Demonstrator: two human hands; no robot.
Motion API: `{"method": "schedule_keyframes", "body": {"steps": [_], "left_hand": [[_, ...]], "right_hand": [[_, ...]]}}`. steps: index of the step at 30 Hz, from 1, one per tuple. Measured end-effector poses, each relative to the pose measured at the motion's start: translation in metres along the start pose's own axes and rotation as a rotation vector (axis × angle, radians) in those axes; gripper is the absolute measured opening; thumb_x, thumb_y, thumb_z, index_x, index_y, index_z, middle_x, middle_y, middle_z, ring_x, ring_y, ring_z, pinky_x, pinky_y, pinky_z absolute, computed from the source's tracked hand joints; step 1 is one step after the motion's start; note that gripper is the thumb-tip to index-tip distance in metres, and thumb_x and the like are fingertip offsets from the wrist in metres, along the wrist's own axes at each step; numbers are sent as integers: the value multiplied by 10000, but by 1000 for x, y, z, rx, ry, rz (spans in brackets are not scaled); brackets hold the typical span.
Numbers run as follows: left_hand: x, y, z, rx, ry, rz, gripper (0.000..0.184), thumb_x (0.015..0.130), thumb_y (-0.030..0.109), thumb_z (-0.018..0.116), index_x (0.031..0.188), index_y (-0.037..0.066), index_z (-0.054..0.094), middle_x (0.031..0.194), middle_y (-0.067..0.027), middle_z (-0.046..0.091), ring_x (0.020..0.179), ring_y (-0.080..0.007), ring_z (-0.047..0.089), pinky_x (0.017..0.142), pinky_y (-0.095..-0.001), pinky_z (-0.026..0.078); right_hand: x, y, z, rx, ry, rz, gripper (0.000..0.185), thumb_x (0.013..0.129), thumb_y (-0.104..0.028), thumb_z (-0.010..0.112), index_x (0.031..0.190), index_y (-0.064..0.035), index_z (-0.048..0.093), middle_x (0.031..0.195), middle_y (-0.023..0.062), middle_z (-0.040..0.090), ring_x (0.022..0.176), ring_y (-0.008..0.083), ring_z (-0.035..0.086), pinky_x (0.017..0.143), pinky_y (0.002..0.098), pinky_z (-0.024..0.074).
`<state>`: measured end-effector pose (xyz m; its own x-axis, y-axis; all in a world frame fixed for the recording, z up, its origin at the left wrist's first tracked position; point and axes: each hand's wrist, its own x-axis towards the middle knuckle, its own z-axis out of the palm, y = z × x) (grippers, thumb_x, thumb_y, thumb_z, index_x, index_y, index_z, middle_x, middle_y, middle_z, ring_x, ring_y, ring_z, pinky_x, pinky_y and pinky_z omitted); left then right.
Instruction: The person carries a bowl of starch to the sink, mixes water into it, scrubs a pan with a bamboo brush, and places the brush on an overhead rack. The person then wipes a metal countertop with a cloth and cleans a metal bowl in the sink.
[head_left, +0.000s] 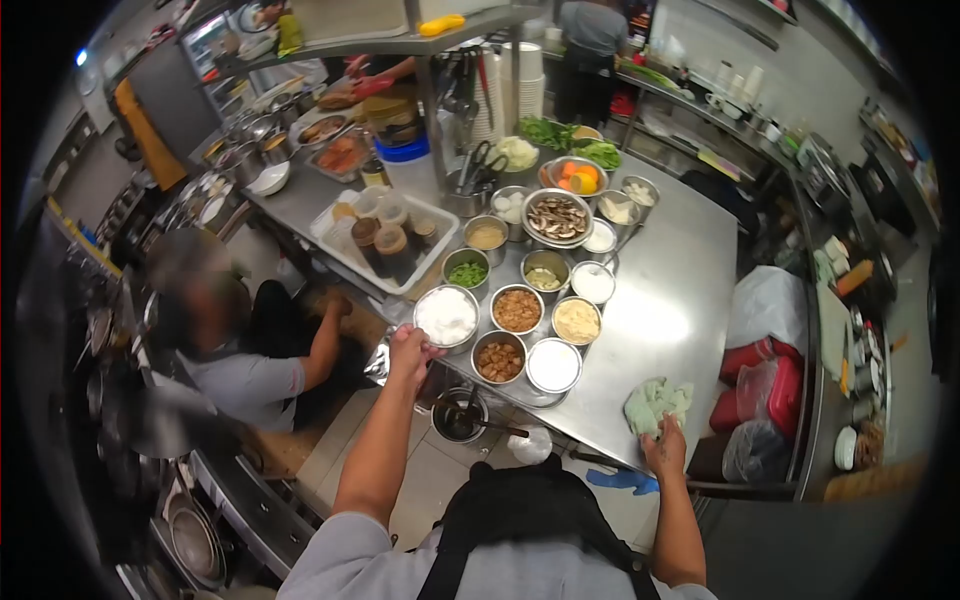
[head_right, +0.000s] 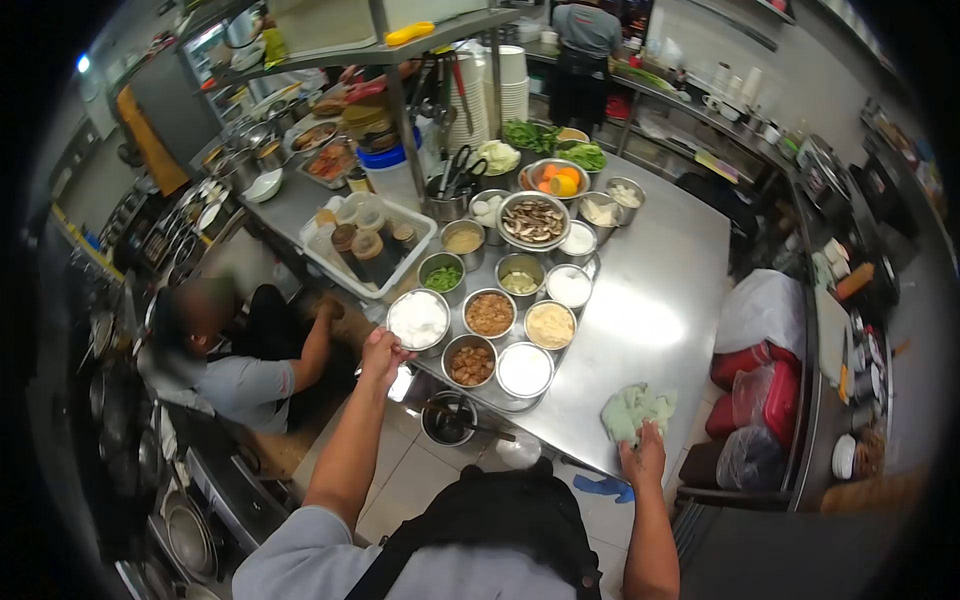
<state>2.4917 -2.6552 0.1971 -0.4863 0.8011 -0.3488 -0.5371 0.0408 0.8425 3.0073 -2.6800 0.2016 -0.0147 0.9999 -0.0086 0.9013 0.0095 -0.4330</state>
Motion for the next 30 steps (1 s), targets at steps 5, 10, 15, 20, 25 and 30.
{"method": "schedule_keyframes", "body": {"steps": [5, 10, 15, 20, 25, 30], "left_hand": [[11, -11, -1, -25, -52, -20, 115, 750, -16, 479, 792, 72, 417, 598, -39, 445, 477, -166, 488, 548, -402, 560], [24, -22, -13, -43, -79, -24, 95, 767, 13, 486, 817, 73, 432, 573, -26, 439, 472, -160, 482, 546, -413, 550], [23, -21, -13, -32, -73, -20, 158, 770, 7, 503, 907, 66, 453, 581, -16, 459, 487, -159, 502, 570, -420, 553], [5, -20, -18, -55, 31, 21, 145, 848, 98, 514, 981, 51, 479, 689, -79, 517, 564, -184, 559, 514, -381, 538], [-16, -91, -42, 179, 356, 190, 256, 914, 160, 445, 1127, 25, 487, 778, -95, 536, 560, -169, 565, 413, -262, 484], [-66, -133, 36, 219, 348, 155, 412, 930, 126, 464, 1327, 39, 394, 833, -69, 594, 576, -110, 571, 459, -247, 499]], "right_hand": [[-43, 11, -12, 35, -33, 18, 410, 683, -193, 734, 974, 22, 540, 1197, 236, 553, 1228, 395, 437, 997, 414, 377], [-53, 20, 7, 64, 124, -69, 515, 629, -217, 773, 1021, 38, 557, 982, 182, 601, 1080, 373, 543, 895, 423, 430], [-45, -19, -1, 124, 156, 119, 516, 672, -251, 767, 1044, 4, 518, 1273, 222, 493, 1242, 368, 412, 1006, 414, 351], [-28, -13, 16, -45, 63, 21, 728, 759, -365, 649, 1325, 10, 384, 1426, 239, 293, 1365, 370, 203, 1108, 472, 172], [23, 9, 6, -152, -31, -109, 756, 796, -390, 590, 1389, -5, 322, 1499, 225, 133, 1405, 351, 80, 1122, 489, 103], [122, 43, -6, -100, -64, -218, 763, 786, -402, 593, 1388, -14, 333, 1498, 223, 139, 1405, 345, 90, 1123, 487, 100]]}}
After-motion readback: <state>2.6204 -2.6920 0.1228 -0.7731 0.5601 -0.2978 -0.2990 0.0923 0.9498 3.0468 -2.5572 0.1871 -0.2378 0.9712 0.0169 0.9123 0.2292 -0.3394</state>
